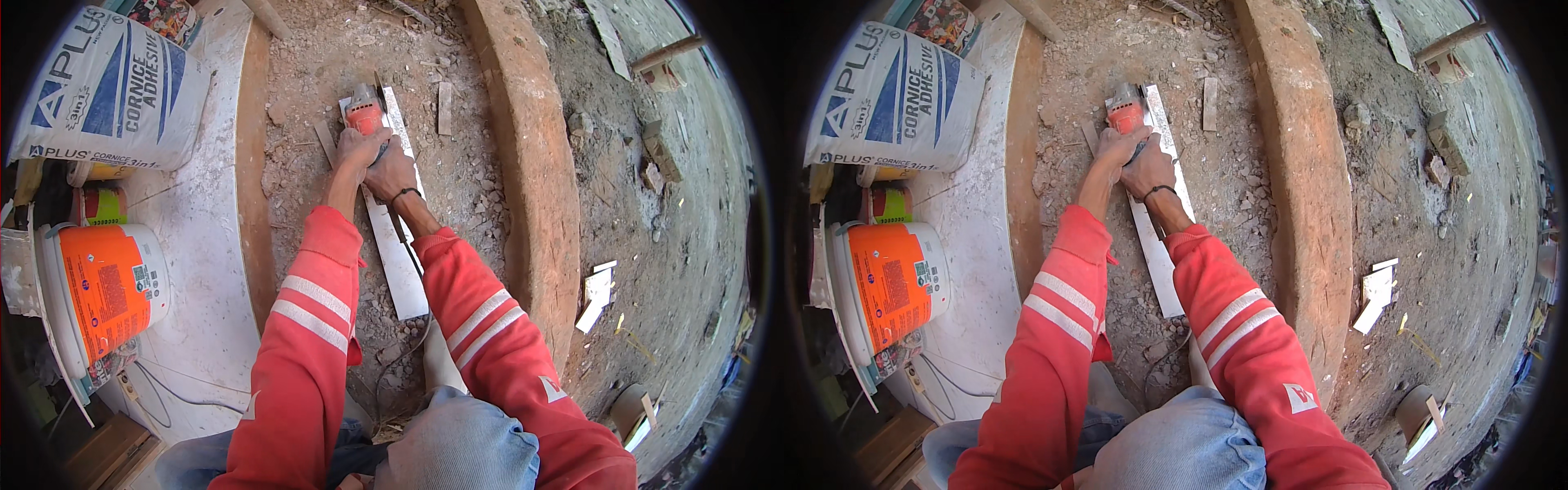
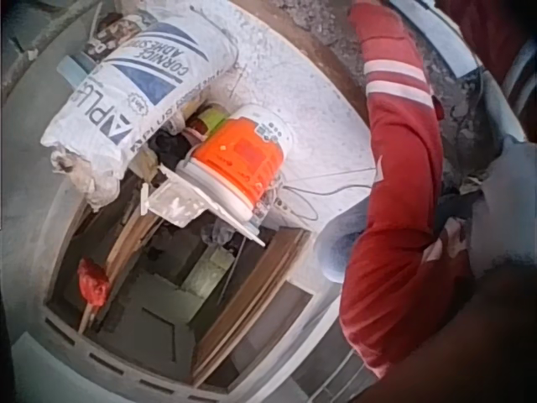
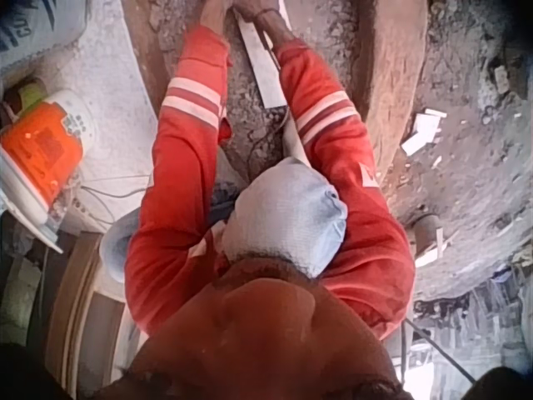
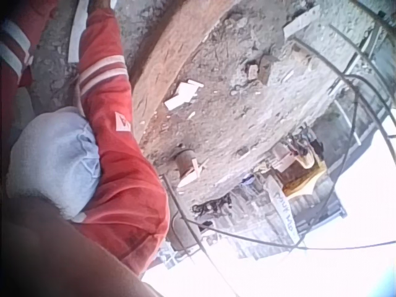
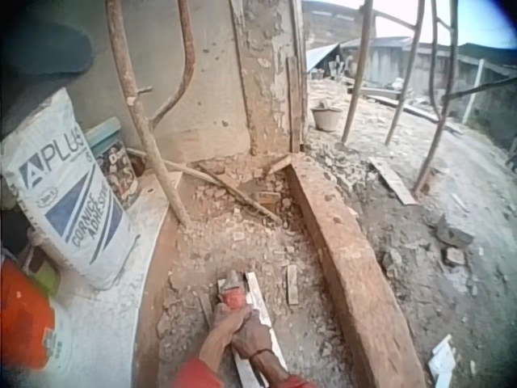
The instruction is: The person aligns a tile against a corner structure, marks tile pieces on the floor, and carries a tile outside to cut it with an angle grinder.
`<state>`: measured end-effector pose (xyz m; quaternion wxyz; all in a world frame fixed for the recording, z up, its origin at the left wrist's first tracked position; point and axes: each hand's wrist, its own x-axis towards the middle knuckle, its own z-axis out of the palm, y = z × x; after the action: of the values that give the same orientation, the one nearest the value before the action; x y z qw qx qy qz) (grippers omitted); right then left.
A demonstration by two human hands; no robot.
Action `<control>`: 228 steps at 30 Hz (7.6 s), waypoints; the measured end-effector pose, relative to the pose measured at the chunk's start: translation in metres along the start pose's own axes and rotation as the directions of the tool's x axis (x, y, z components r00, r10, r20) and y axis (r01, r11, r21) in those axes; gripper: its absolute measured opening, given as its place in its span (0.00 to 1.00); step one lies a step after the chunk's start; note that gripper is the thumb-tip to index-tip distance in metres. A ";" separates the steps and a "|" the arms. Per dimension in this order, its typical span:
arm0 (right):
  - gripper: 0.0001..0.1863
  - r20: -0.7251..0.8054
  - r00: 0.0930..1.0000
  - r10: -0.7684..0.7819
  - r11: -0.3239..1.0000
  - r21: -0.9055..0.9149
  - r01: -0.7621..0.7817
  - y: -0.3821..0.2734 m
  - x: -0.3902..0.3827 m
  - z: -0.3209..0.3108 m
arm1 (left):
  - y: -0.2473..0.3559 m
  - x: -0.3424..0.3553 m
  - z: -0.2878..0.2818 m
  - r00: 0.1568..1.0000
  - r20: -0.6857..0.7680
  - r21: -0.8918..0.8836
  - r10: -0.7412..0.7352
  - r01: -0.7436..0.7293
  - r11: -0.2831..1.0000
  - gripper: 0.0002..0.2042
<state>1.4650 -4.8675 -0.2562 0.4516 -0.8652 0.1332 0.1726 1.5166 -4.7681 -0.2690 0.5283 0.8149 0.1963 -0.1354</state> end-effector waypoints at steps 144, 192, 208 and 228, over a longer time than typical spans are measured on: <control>0.39 -0.091 0.994 -0.055 0.991 0.114 0.065 0.052 -0.107 0.003 | -0.038 -0.108 0.019 0.999 -0.036 0.039 -0.037 0.038 0.998 0.41; 0.46 -0.030 0.996 -0.082 0.992 0.090 0.084 0.048 -0.069 0.003 | -0.032 -0.074 0.024 0.996 -0.084 0.079 -0.031 0.037 0.996 0.43; 0.49 0.021 0.999 -0.037 0.996 0.078 0.035 0.045 -0.067 0.001 | -0.036 -0.067 0.021 0.998 -0.044 0.110 -0.049 0.053 0.993 0.42; 0.45 0.020 0.999 -0.041 0.996 0.077 0.040 0.059 -0.110 0.000 | -0.058 -0.109 0.034 0.972 -0.235 0.094 0.023 0.000 0.996 0.19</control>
<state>1.3423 -4.8923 -0.2533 0.4892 -0.8479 0.1172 0.1674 1.3924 -4.7974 -0.2830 0.4633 0.8502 0.2464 -0.0436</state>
